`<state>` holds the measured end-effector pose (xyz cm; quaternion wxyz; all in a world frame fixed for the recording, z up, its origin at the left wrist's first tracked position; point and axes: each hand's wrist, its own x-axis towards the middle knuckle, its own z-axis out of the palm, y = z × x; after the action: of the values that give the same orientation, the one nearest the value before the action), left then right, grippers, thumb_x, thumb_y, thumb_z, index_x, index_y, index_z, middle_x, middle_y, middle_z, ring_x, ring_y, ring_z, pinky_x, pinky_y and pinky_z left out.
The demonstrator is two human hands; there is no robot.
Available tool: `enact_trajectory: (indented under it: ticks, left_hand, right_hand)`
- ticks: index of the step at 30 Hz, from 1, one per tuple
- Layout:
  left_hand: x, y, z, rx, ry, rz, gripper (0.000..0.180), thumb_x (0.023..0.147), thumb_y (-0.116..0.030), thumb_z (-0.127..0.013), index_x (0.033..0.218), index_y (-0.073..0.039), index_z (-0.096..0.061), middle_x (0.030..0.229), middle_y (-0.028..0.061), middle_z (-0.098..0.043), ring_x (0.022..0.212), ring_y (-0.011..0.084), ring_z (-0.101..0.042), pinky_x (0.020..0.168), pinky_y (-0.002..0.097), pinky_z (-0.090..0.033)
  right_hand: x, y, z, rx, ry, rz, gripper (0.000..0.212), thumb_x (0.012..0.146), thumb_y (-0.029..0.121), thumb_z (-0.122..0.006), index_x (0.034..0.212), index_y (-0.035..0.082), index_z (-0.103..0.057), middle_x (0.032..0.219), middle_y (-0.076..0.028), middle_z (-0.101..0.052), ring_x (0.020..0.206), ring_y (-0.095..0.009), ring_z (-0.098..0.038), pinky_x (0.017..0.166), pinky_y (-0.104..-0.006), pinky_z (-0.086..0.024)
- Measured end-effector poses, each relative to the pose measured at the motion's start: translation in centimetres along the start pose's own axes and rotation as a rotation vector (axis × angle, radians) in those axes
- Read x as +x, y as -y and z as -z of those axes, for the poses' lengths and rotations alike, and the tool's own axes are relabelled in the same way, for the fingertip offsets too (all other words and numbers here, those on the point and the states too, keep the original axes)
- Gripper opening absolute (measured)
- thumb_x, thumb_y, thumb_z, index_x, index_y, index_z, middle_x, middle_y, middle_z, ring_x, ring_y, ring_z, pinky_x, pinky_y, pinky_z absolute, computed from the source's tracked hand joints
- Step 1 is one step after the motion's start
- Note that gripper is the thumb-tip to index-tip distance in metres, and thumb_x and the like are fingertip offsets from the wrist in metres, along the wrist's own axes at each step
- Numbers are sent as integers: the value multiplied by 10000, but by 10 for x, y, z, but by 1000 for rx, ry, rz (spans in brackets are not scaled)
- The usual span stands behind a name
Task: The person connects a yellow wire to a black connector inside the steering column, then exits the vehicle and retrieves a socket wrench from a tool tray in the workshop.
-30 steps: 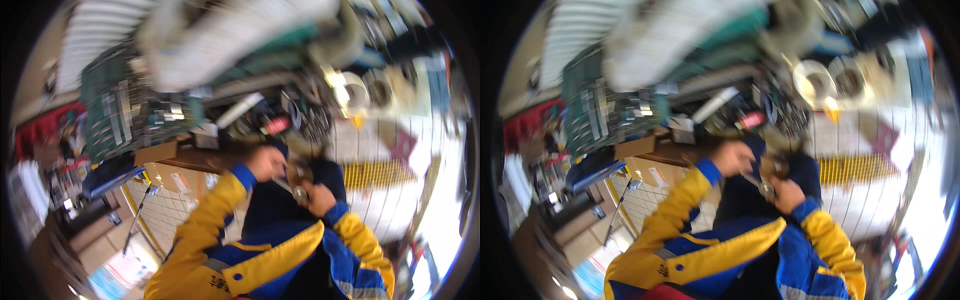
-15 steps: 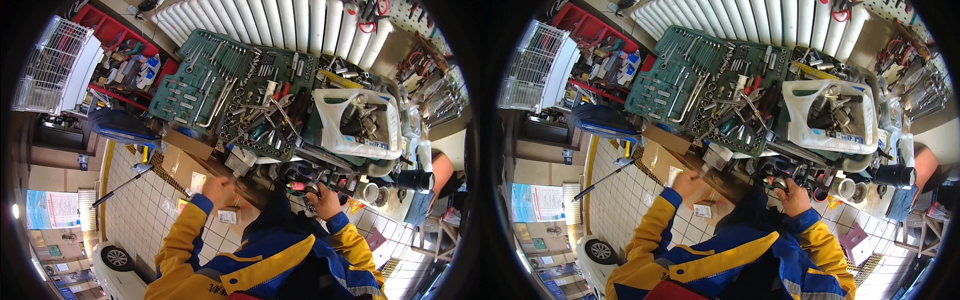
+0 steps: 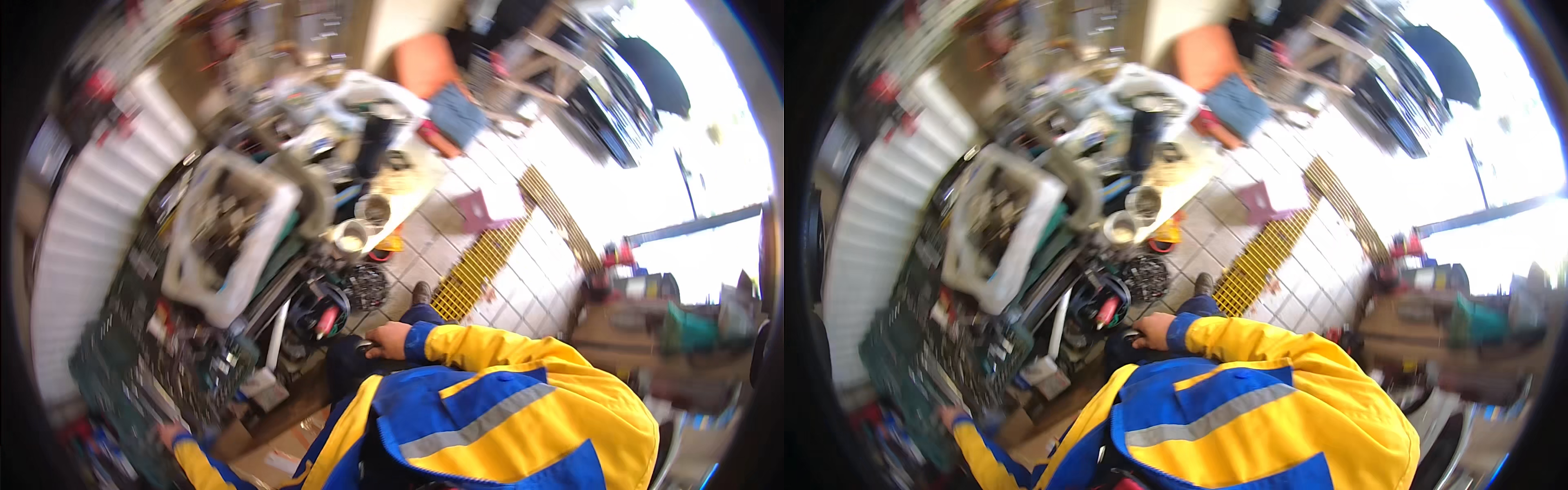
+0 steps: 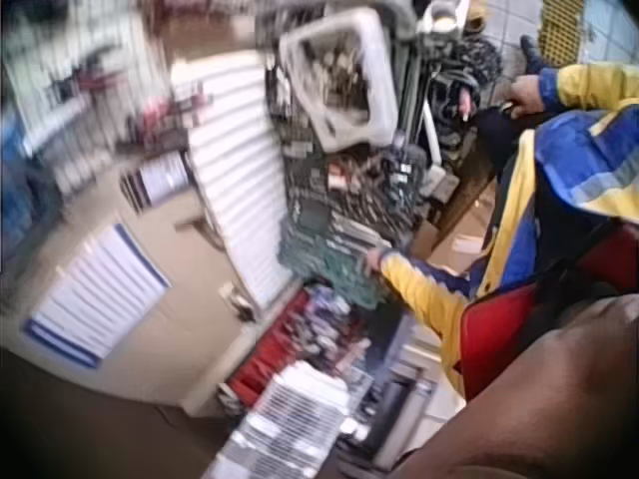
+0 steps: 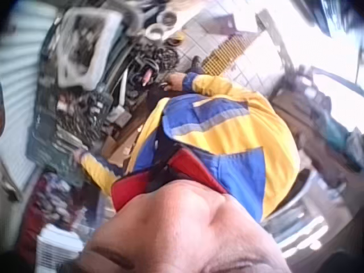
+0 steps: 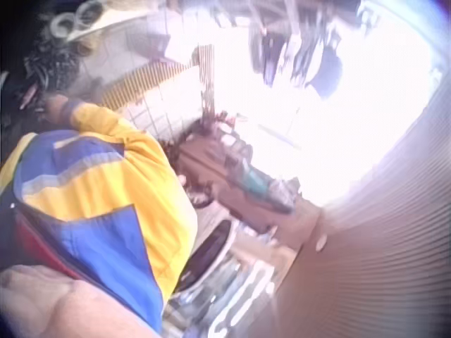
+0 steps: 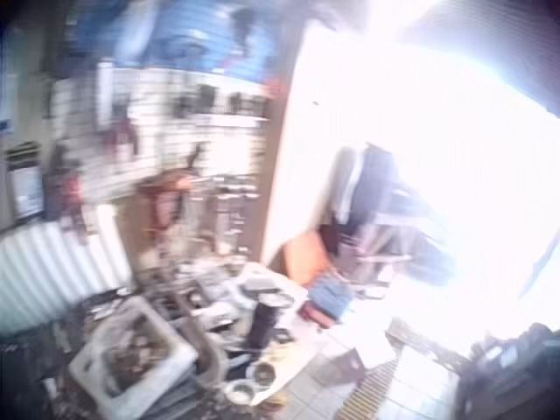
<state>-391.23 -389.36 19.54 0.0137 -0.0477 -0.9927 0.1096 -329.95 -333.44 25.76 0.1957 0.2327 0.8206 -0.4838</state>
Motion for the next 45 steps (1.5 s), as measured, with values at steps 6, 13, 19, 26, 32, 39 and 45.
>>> enact_trajectory:
  ticks: [6,13,19,26,32,39,45]
  left_hand:
    - [-119,-121,-6,-346,-117,179,638,897,-355,-751,1359,31,-540,1175,258,-703,1061,420,-695,935,498,-566]
    - [-425,-392,1,-947,1071,98,378,970,-254,-664,1244,0,-606,1103,199,-708,1001,364,-692,925,487,-573]
    - [-580,-707,192,-1448,1801,-443,208,1028,-143,-605,1181,-5,-636,1121,173,-696,1042,350,-683,985,538,-560]
    - [-858,-874,400,-1000,2330,-761,247,1081,-219,-546,1276,-92,-628,1248,89,-686,1194,273,-643,941,391,-557]
    - [-950,-902,404,-178,2447,-990,488,1105,-475,-411,1364,-100,-584,1219,103,-717,1006,237,-706,757,363,-592]
    - [-1055,-951,388,143,2400,-1411,339,1002,-247,-696,1218,-12,-583,1041,117,-706,905,248,-713,703,323,-607]
    - [-1092,-989,425,352,2014,-2527,541,882,76,-671,1374,10,-456,946,160,-712,889,232,-725,780,337,-598]
  right_hand:
    - [-71,-77,0,274,-298,-230,518,970,501,-607,1143,24,-706,1016,-292,-718,984,-467,-687,898,-536,-535]
    - [-187,-207,30,403,-438,-287,561,992,544,-566,1011,8,-729,1006,-296,-717,928,-482,-692,861,-526,-556]
    - [-359,-282,112,804,-821,-293,499,1025,446,-521,968,3,-745,682,-136,-658,623,-256,-643,607,-390,-526]
    - [-503,-264,135,1517,-1293,231,373,1042,329,-506,989,20,-707,637,21,-516,498,-59,-401,465,-234,-313]
    - [-503,-260,124,1480,-1784,404,307,1052,348,-586,877,106,-659,662,19,-546,592,-92,-505,532,-261,-400]
    - [-526,-255,116,1326,-2209,-2,404,1062,411,-505,917,80,-685,622,34,-511,528,-81,-439,508,-270,-321]
    - [-510,-297,142,1748,-2372,122,415,1053,431,-477,947,99,-701,609,59,-478,497,-63,-395,477,-242,-285]
